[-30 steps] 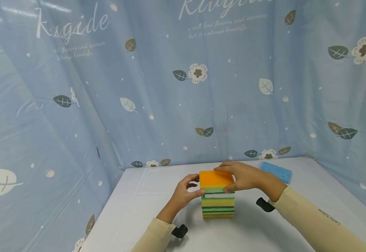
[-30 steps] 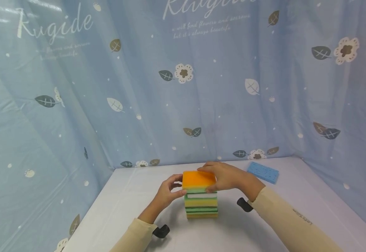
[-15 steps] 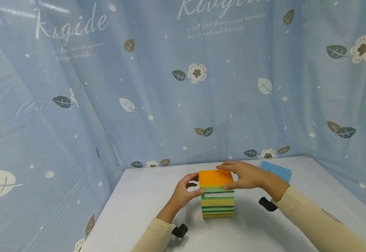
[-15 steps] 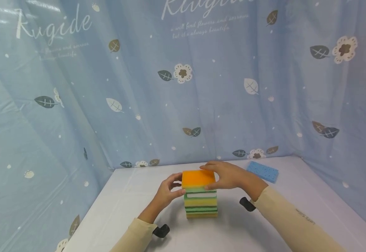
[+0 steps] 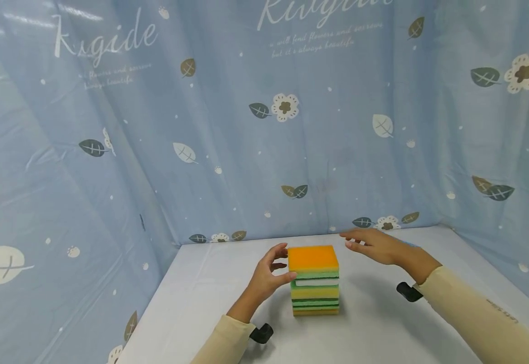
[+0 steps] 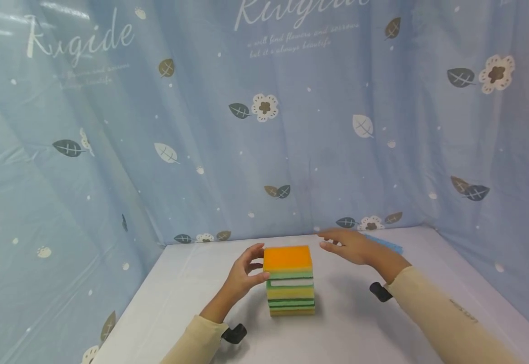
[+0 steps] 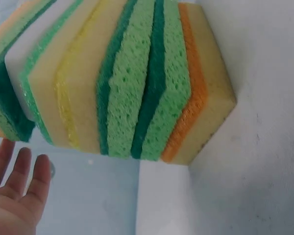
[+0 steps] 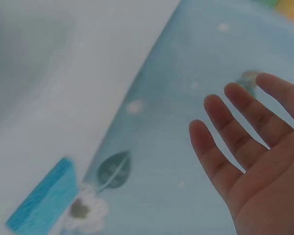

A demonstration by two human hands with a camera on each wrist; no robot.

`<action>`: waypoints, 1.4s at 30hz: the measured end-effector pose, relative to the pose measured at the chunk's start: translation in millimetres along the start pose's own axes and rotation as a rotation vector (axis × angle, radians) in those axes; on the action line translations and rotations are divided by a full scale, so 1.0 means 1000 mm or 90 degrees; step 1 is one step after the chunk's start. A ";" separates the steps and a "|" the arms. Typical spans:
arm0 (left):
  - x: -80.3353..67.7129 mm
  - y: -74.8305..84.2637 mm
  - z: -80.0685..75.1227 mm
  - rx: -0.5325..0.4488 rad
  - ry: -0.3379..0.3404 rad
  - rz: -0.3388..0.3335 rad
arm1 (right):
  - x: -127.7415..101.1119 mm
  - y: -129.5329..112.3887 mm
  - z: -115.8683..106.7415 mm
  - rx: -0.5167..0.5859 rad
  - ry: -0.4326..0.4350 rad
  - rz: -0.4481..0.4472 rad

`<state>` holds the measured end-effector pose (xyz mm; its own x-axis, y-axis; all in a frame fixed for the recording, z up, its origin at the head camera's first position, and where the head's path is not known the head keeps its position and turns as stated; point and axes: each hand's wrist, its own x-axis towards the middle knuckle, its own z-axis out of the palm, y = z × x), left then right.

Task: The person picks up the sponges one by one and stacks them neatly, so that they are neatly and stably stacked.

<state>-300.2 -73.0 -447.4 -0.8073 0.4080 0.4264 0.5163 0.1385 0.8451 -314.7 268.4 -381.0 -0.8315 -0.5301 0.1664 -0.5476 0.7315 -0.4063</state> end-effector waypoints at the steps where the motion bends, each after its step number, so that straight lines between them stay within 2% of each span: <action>1: 0.001 -0.003 0.001 -0.001 0.002 -0.003 | -0.001 0.005 0.000 0.000 -0.001 0.019; 13: 0.002 -0.007 0.004 0.008 0.014 -0.014 | -0.011 0.054 0.003 -0.009 -0.003 0.133; 21: 0.001 -0.003 0.004 0.010 0.009 -0.008 | -0.022 0.091 0.009 -0.053 0.010 0.138; 23: 0.001 -0.002 0.004 0.008 0.008 -0.009 | -0.025 0.100 0.011 -0.059 0.008 0.156; 24: 0.001 -0.008 0.005 0.010 0.012 -0.006 | -0.027 0.104 0.012 -0.059 0.008 0.164; 28: 0.000 -0.008 0.006 0.009 0.012 -0.002 | -0.034 0.119 0.016 -0.052 0.004 0.181; 36: 0.001 -0.011 0.006 0.013 0.014 0.006 | -0.042 0.140 0.018 -0.071 0.024 0.200; 42: 0.001 -0.010 0.006 0.013 0.011 -0.002 | -0.043 0.156 0.022 -0.086 0.026 0.243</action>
<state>-304.8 -68.3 -457.1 -0.8138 0.3917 0.4294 0.5194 0.1588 0.8396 -361.9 396.1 -471.3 -0.9790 -0.1936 0.0633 -0.2037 0.9236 -0.3249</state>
